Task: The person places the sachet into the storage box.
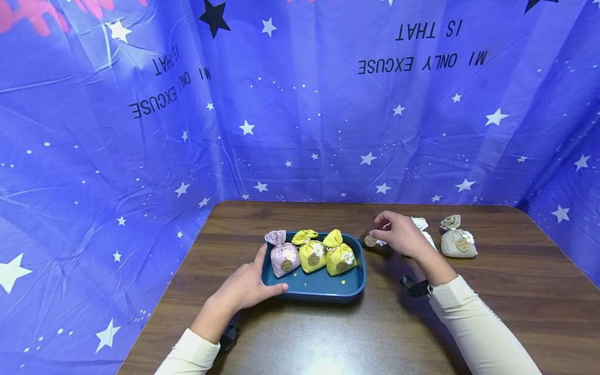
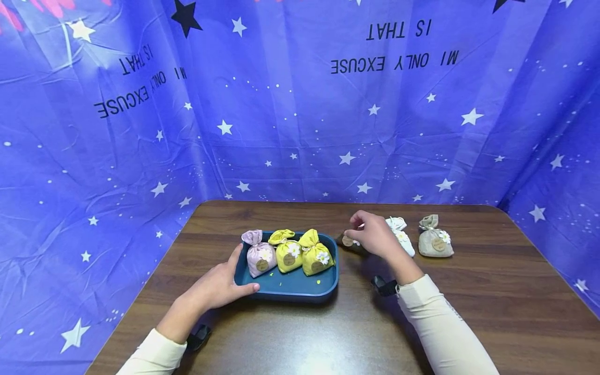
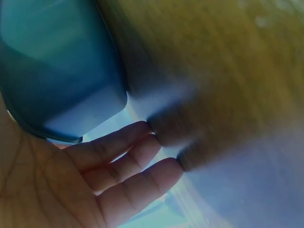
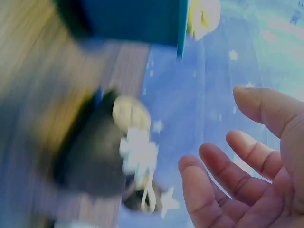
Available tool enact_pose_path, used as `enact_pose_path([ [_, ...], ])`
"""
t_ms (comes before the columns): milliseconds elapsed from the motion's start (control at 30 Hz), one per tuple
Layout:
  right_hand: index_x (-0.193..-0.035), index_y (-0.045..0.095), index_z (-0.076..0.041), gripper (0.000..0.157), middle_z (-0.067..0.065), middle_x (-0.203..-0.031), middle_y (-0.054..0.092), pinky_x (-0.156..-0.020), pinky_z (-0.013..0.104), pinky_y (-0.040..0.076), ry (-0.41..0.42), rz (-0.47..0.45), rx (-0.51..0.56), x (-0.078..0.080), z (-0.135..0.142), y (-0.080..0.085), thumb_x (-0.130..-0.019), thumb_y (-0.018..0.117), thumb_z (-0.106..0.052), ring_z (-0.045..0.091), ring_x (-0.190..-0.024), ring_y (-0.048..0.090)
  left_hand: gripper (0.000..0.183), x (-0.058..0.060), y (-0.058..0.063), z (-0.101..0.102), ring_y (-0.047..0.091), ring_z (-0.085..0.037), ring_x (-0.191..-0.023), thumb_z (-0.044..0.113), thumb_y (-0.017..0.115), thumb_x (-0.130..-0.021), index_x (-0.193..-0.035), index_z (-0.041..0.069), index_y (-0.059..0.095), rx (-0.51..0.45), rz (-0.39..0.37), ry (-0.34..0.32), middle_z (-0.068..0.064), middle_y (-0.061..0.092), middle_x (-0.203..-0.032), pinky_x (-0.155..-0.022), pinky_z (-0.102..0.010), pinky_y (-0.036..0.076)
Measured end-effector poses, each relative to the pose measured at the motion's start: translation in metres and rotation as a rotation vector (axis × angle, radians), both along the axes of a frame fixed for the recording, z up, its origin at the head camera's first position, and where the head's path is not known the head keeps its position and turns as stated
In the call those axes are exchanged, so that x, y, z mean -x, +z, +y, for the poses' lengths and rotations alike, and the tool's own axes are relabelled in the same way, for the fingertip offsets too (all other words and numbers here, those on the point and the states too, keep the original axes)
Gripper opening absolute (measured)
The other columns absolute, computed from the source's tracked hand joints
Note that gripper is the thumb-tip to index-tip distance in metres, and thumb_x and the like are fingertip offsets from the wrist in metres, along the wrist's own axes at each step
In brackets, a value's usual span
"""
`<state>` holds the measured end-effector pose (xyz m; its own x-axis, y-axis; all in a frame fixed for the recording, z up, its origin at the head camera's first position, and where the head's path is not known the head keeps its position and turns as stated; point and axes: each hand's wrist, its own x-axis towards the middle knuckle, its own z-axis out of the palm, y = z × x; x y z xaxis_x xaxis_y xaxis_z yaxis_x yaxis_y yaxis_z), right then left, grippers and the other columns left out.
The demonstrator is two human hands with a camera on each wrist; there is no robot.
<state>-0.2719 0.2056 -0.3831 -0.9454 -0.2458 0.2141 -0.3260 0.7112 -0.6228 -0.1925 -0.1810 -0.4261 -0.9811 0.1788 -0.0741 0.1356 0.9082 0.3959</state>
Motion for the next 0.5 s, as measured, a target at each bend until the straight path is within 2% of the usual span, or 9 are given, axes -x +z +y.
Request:
enact_pose_path([
  [200,-0.104,0.064,0.000,0.025,0.014,-0.099,0.070,-0.070,0.036,0.049,-0.083,0.003,-0.013,-0.001,0.044,0.004,-0.090,0.072,-0.018,0.030,-0.090,0.068,0.120,0.002,0.001,0.001,0.059,-0.038,-0.117,0.074,0.068,-0.076,-0.159,0.007,0.013,-0.002,0.004,-0.009,-0.027,0.061,-0.127,-0.098,-0.052,0.046],
  [333,-0.106,0.063,0.004,0.029,0.019,-0.102,0.069,-0.069,0.035,0.049,-0.097,-0.010,-0.018,-0.003,0.068,0.006,-0.091,0.072,-0.020,0.033,-0.091,0.067,0.120,0.001,0.001,0.001,0.058,-0.038,-0.119,0.074,0.068,-0.076,-0.159,0.007,0.012,-0.001,-0.007,0.001,-0.027,0.059,-0.129,-0.099,-0.052,0.045],
  [500,-0.107,0.062,0.006,0.034,0.019,-0.100,0.069,-0.071,0.034,0.049,-0.124,-0.012,-0.050,-0.005,0.100,0.006,-0.091,0.072,-0.023,0.033,-0.092,0.066,0.120,0.000,0.000,0.000,0.057,-0.040,-0.119,0.074,0.067,-0.076,-0.159,0.007,0.013,0.009,-0.009,0.008,-0.028,0.058,-0.130,-0.099,-0.053,0.045],
])
